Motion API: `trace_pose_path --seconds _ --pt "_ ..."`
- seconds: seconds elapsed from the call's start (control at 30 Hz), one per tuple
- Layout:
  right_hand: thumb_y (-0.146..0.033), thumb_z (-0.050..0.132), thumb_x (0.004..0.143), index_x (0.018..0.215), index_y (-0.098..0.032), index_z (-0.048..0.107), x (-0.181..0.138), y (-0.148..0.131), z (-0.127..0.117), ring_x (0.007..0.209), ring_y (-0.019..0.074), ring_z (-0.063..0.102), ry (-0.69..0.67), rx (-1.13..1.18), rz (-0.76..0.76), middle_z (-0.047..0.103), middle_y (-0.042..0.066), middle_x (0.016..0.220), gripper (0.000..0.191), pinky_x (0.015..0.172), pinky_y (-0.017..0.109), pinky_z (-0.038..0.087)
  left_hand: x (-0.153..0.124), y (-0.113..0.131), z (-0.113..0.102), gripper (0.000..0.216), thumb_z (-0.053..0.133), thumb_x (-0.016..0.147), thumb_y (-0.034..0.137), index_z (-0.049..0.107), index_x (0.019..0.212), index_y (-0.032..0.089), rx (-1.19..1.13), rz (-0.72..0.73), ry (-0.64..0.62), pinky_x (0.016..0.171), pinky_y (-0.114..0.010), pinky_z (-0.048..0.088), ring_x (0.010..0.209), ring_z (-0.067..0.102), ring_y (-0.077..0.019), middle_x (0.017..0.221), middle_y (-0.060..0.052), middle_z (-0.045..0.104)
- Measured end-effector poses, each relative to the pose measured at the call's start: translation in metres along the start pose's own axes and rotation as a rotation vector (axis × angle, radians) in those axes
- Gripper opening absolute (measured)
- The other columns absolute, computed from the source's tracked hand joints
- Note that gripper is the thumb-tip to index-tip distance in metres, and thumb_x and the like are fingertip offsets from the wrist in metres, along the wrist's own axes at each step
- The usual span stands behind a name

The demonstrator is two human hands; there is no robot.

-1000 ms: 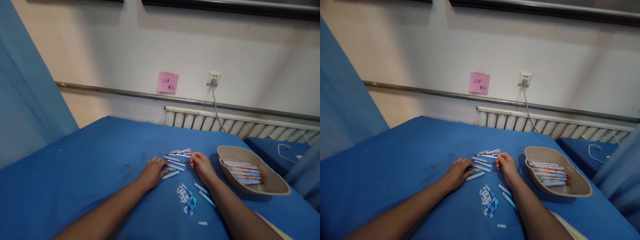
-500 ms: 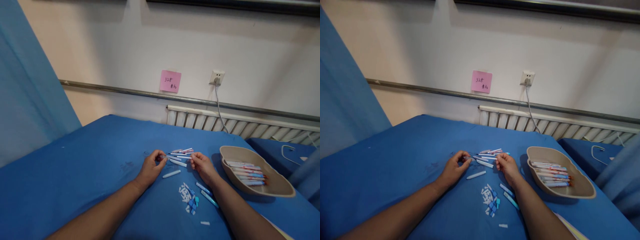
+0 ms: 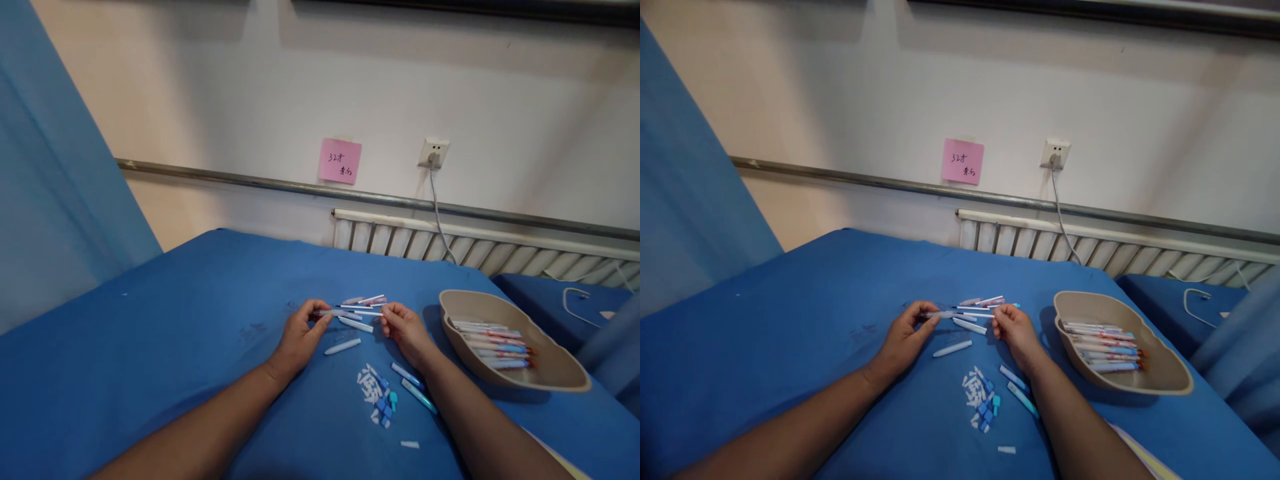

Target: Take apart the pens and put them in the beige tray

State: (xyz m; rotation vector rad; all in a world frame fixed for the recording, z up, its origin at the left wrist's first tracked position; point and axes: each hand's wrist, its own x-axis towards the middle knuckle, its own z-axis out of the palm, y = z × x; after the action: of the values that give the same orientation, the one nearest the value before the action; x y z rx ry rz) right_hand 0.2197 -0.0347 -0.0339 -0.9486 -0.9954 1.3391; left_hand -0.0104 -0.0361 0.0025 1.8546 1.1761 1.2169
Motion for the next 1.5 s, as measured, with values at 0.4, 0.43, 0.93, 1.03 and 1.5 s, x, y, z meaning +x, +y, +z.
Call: trace_pose_path --seconds 0.4,0.43,0.93,1.03,1.5 --pt "-0.045 0.070 0.066 0.065 -0.017 0.055 0.004 0.004 -0.006 0.045 0.0077 0.041 0.022 -0.011 -0.015 0.052 -0.003 0.056 0.032 0.045 0.021 0.028 0.001 -0.005 0.000 0.018 0.054 0.080 0.032 0.059 0.089 0.018 0.017 0.010 0.021 0.073 -0.026 0.045 0.077 0.058 -0.0150 0.083 0.000 0.062" --pt "-0.045 0.070 0.067 0.065 -0.017 0.055 0.004 0.004 -0.006 0.045 0.0077 0.041 0.020 -0.017 -0.016 0.052 -0.003 0.056 0.031 0.046 0.021 0.028 0.001 -0.004 0.000 0.017 0.054 0.080 0.032 0.059 0.089 0.018 0.017 0.011 0.018 0.073 -0.026 0.045 0.077 0.057 -0.0148 0.083 0.001 0.062" --pt "-0.045 0.070 0.066 0.069 -0.017 0.056 -0.004 0.001 0.006 0.045 0.0080 0.046 0.011 -0.074 -0.031 0.057 -0.003 0.057 0.031 0.046 0.021 0.034 -0.004 -0.003 0.005 0.019 0.058 0.078 0.032 0.062 0.086 0.016 -0.039 -0.023 -0.069 0.066 -0.024 0.044 0.070 0.056 -0.0147 0.076 -0.001 0.062" --pt "-0.044 0.070 0.067 0.069 -0.018 0.056 -0.007 0.001 0.012 0.046 0.0085 0.048 0.019 -0.018 -0.010 0.057 -0.002 0.058 0.030 0.046 0.021 0.035 -0.004 -0.005 0.006 0.019 0.059 0.077 0.032 0.062 0.085 0.016 -0.064 -0.041 -0.040 0.066 -0.025 0.045 0.070 0.056 -0.0147 0.075 -0.001 0.062" --pt "-0.053 0.052 0.079 0.084 -0.020 0.051 -0.024 0.002 0.046 0.041 0.0087 0.045 -0.096 -0.228 -0.071 0.056 -0.004 0.056 0.033 0.043 0.021 0.033 -0.008 0.000 0.010 0.017 0.061 0.074 0.030 0.063 0.082 0.015 -0.090 -0.059 -0.106 0.063 -0.024 0.043 0.067 0.055 -0.0137 0.073 -0.001 0.063"
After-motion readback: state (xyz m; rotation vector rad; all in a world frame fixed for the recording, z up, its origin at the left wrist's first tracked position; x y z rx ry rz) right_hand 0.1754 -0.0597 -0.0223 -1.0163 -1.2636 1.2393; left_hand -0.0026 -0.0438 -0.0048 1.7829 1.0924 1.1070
